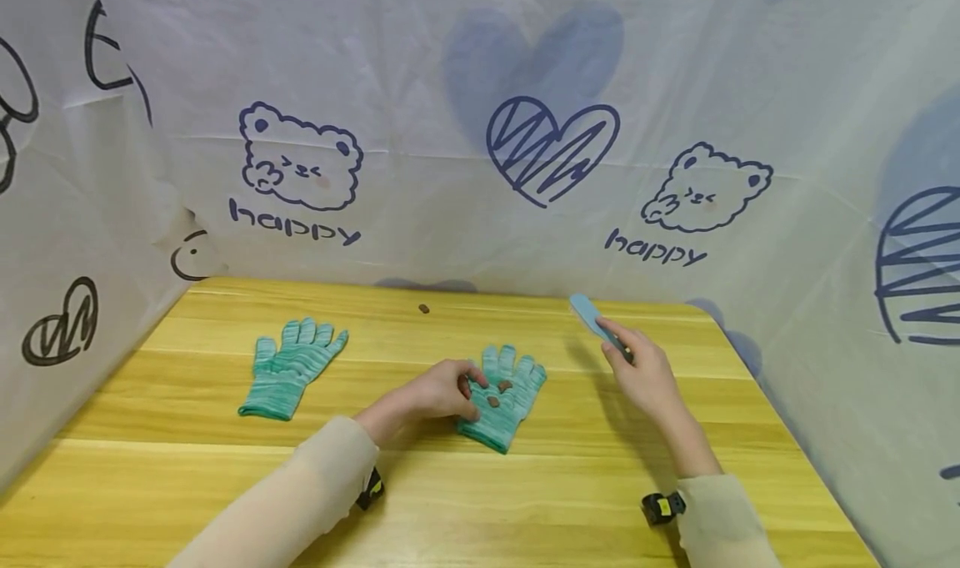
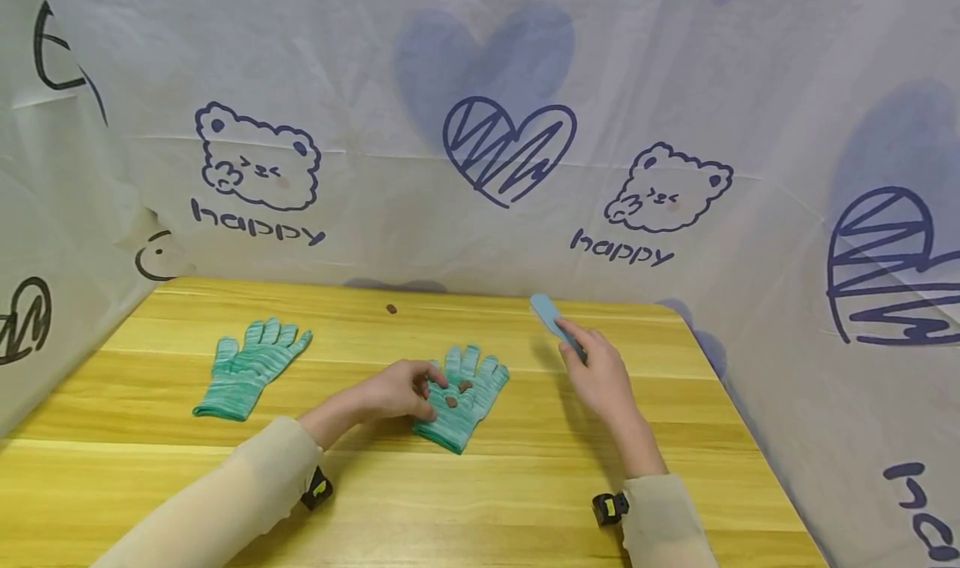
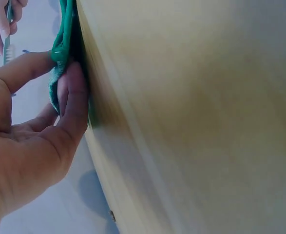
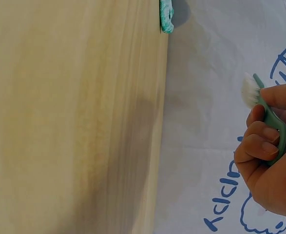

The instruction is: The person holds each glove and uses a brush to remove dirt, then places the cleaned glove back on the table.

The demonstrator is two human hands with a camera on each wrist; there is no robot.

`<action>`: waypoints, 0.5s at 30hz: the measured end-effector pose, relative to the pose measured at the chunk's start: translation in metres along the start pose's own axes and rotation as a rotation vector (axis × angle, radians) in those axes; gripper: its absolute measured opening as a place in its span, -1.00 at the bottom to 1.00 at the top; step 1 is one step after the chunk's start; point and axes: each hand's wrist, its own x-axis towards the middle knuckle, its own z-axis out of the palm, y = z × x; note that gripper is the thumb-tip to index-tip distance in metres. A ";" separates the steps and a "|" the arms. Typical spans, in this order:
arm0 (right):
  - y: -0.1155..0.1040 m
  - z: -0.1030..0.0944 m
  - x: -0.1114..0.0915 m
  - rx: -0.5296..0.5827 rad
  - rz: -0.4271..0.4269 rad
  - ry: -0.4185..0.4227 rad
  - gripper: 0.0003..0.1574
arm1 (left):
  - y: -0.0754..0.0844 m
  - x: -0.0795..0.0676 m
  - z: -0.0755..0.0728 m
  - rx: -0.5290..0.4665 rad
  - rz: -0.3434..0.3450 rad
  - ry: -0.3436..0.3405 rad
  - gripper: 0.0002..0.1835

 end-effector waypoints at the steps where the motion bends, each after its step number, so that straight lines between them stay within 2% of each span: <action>1: 0.000 0.000 0.000 0.001 0.003 -0.001 -0.47 | -0.001 0.000 0.000 -0.004 -0.008 -0.003 -0.56; 9: -0.002 -0.001 0.000 0.004 0.011 -0.007 -0.47 | -0.002 0.003 -0.001 -0.097 -0.093 -0.006 -0.20; 15: -0.002 -0.001 -0.001 0.005 0.005 -0.008 -0.47 | -0.003 0.003 -0.001 -0.146 -0.113 0.022 -0.24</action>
